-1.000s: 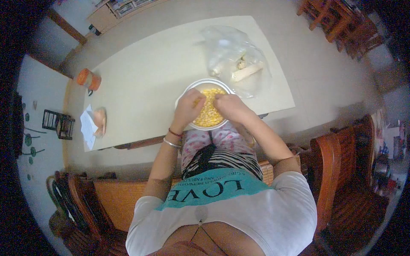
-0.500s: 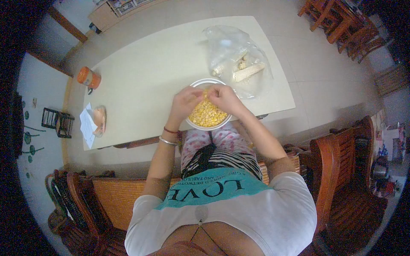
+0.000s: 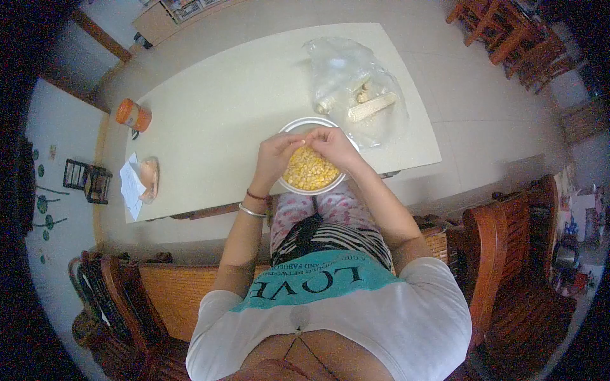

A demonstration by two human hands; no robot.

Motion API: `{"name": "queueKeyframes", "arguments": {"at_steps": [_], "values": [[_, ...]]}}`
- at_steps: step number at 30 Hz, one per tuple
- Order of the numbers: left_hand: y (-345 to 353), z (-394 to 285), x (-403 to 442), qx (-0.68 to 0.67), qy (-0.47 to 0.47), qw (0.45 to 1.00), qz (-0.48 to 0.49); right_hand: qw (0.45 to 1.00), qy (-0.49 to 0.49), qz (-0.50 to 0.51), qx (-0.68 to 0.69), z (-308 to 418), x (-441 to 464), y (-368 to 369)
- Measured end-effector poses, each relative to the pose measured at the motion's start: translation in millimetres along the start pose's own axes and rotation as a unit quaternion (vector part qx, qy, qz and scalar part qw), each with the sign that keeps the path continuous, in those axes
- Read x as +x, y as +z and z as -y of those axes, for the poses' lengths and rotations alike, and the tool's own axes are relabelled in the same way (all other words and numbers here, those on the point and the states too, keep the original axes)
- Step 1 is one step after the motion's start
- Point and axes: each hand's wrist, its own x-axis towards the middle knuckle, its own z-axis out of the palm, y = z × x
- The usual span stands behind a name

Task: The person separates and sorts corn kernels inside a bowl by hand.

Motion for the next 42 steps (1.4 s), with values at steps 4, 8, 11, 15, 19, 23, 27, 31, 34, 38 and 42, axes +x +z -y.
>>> {"name": "queueKeyframes", "arguments": {"at_steps": [4,8,11,15,19,23,27,31,34,38,42], "values": [[1,2,0,0.003,0.004,1.000,-0.002,1.000,-0.012,0.000,-0.001,-2,1,0],[1,0,0,0.015,0.015,1.000,-0.006,1.000,-0.011,0.003,-0.012,2,0,1],[3,-1,-1,0.032,0.021,0.999,-0.012,0.999,-0.017,0.008,-0.038,-1,1,1],[6,0,-1,0.055,0.028,0.998,-0.025,0.996,-0.038,0.005,-0.083,-8,6,1],[6,1,-2,0.072,0.024,0.997,-0.020,0.997,-0.057,0.015,-0.050,-9,6,2],[6,0,-2,0.062,0.026,0.997,-0.023,0.996,-0.067,0.011,-0.058,-11,7,1],[6,-2,-2,0.056,0.028,0.998,-0.031,0.995,-0.051,-0.005,-0.083,-5,4,2],[6,-3,-2,0.053,0.029,0.997,-0.041,0.997,-0.047,-0.022,-0.059,-4,3,5],[6,-3,-1,0.059,0.036,0.997,-0.046,0.998,-0.036,-0.020,-0.044,-4,4,4],[7,-3,-2,0.061,0.039,0.996,-0.051,1.000,-0.022,-0.010,-0.005,0,2,5],[8,-1,-3,0.095,0.044,0.990,-0.090,0.992,-0.045,-0.084,0.080,8,-5,5]]}}
